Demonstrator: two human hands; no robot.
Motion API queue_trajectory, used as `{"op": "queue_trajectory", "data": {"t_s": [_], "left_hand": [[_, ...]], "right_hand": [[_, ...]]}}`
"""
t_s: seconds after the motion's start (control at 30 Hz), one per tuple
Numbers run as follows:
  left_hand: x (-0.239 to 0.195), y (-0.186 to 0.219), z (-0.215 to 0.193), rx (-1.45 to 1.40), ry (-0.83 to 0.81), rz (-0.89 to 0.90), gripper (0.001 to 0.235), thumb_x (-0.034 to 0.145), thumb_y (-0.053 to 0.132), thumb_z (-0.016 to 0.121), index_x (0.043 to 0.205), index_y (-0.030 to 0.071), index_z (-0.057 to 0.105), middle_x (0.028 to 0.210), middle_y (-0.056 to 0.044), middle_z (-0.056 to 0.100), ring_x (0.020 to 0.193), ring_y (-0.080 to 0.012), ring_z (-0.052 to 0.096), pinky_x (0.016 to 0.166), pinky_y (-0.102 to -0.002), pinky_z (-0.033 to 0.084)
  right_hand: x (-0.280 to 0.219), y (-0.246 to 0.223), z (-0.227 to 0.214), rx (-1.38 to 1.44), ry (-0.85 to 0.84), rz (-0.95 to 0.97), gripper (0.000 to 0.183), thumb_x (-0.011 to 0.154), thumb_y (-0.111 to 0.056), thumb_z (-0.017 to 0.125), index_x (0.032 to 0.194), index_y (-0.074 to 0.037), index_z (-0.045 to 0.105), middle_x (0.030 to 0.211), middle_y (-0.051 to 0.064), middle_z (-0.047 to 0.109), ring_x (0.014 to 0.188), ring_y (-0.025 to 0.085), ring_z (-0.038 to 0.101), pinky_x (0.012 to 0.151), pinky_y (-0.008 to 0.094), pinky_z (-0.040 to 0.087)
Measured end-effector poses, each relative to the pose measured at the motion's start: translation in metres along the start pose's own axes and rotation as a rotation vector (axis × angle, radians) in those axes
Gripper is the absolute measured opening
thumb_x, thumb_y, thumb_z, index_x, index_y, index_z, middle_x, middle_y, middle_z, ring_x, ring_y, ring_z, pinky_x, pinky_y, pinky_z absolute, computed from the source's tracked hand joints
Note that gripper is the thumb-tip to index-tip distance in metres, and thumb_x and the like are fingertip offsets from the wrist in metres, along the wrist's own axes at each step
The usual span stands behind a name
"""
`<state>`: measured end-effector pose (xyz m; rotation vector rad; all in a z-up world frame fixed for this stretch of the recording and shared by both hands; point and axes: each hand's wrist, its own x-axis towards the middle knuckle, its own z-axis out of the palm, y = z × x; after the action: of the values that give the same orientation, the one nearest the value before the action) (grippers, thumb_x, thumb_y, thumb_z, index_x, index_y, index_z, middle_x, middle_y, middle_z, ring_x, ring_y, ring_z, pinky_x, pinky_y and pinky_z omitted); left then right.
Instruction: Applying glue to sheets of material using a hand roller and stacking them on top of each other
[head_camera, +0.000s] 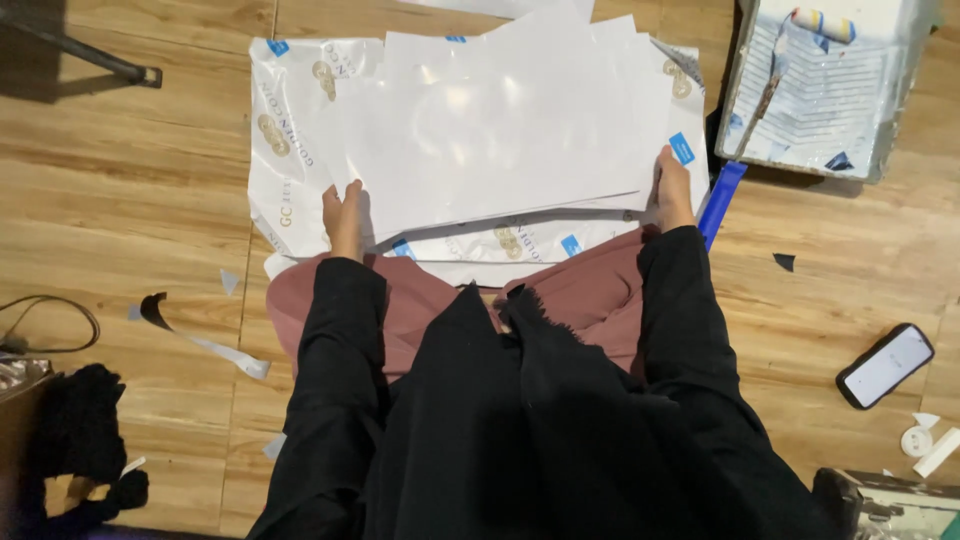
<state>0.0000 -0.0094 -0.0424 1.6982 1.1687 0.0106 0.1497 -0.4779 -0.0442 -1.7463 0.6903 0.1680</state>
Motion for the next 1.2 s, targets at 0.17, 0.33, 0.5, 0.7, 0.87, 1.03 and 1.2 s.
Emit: {"op": "queue_trajectory", "data": {"t_s": [0.17, 0.33, 0.5, 0.7, 0.87, 1.03, 1.2], "left_hand": [[-0.035, 0.037, -0.009, -0.026, 0.127, 0.05, 0.053, 0.076, 0.034, 0.064, 0.118, 0.009, 0.044, 0.111, -0.013, 0.049, 0.105, -0.0336, 0.052, 0.088, -0.047, 0.041], [-0.031, 0.043, -0.004, 0.096, 0.272, 0.329, 0.048, 0.075, 0.018, 0.067, 0.114, 0.006, 0.042, 0.111, -0.017, 0.047, 0.103, -0.0368, 0.05, 0.087, -0.05, 0.041], [-0.04, 0.056, -0.01, 0.016, 0.156, 0.163, 0.055, 0.081, 0.023, 0.061, 0.126, -0.001, 0.038, 0.128, -0.025, 0.04, 0.123, -0.04, 0.037, 0.102, -0.051, 0.031], [-0.057, 0.068, -0.016, -0.016, 0.079, 0.11, 0.063, 0.082, 0.024, 0.059, 0.133, -0.001, 0.032, 0.135, -0.022, 0.034, 0.128, -0.0361, 0.03, 0.105, -0.048, 0.026], [-0.051, 0.06, -0.017, 0.059, 0.077, 0.153, 0.059, 0.081, 0.023, 0.06, 0.13, 0.001, 0.035, 0.127, -0.019, 0.038, 0.123, -0.0354, 0.037, 0.102, -0.048, 0.032], [-0.004, -0.003, -0.001, 0.121, 0.173, 0.198, 0.051, 0.072, 0.024, 0.065, 0.117, 0.008, 0.046, 0.11, -0.013, 0.052, 0.098, -0.0301, 0.055, 0.084, -0.038, 0.044], [-0.031, 0.022, -0.014, 0.027, 0.134, 0.156, 0.038, 0.081, 0.006, 0.055, 0.117, 0.015, 0.049, 0.113, -0.014, 0.059, 0.106, -0.0259, 0.056, 0.086, -0.035, 0.046]], "right_hand": [[0.008, -0.019, 0.006, -0.292, -0.004, -0.075, 0.056, 0.09, -0.048, 0.054, 0.122, -0.003, 0.049, 0.123, 0.02, 0.048, 0.12, 0.035, 0.039, 0.098, 0.049, 0.031], [-0.009, -0.042, 0.02, -0.439, 0.1, -0.37, 0.041, 0.088, -0.036, 0.062, 0.111, -0.002, 0.054, 0.111, 0.022, 0.055, 0.112, 0.035, 0.047, 0.094, 0.047, 0.037], [-0.031, -0.06, 0.02, -0.369, 0.046, -0.325, 0.052, 0.091, -0.028, 0.06, 0.122, 0.01, 0.043, 0.124, 0.032, 0.043, 0.12, 0.041, 0.036, 0.099, 0.051, 0.03], [-0.045, -0.078, 0.016, -0.496, 0.029, -0.294, 0.058, 0.089, -0.035, 0.063, 0.125, 0.006, 0.044, 0.124, 0.029, 0.045, 0.118, 0.037, 0.04, 0.095, 0.05, 0.033], [-0.005, -0.049, -0.014, -0.6, 0.101, -0.43, 0.058, 0.089, -0.031, 0.065, 0.125, 0.009, 0.044, 0.12, 0.034, 0.045, 0.113, 0.045, 0.04, 0.093, 0.054, 0.033], [-0.012, -0.021, -0.082, -1.094, 0.48, -0.35, 0.085, 0.084, -0.04, 0.072, 0.135, 0.003, 0.021, 0.136, 0.029, 0.027, 0.124, 0.043, 0.026, 0.1, 0.051, 0.02], [-0.043, -0.015, -0.117, -0.823, 0.189, -0.141, 0.044, 0.091, -0.04, 0.055, 0.118, -0.01, 0.039, 0.107, 0.021, 0.053, 0.094, 0.043, 0.053, 0.082, 0.05, 0.039]]}}
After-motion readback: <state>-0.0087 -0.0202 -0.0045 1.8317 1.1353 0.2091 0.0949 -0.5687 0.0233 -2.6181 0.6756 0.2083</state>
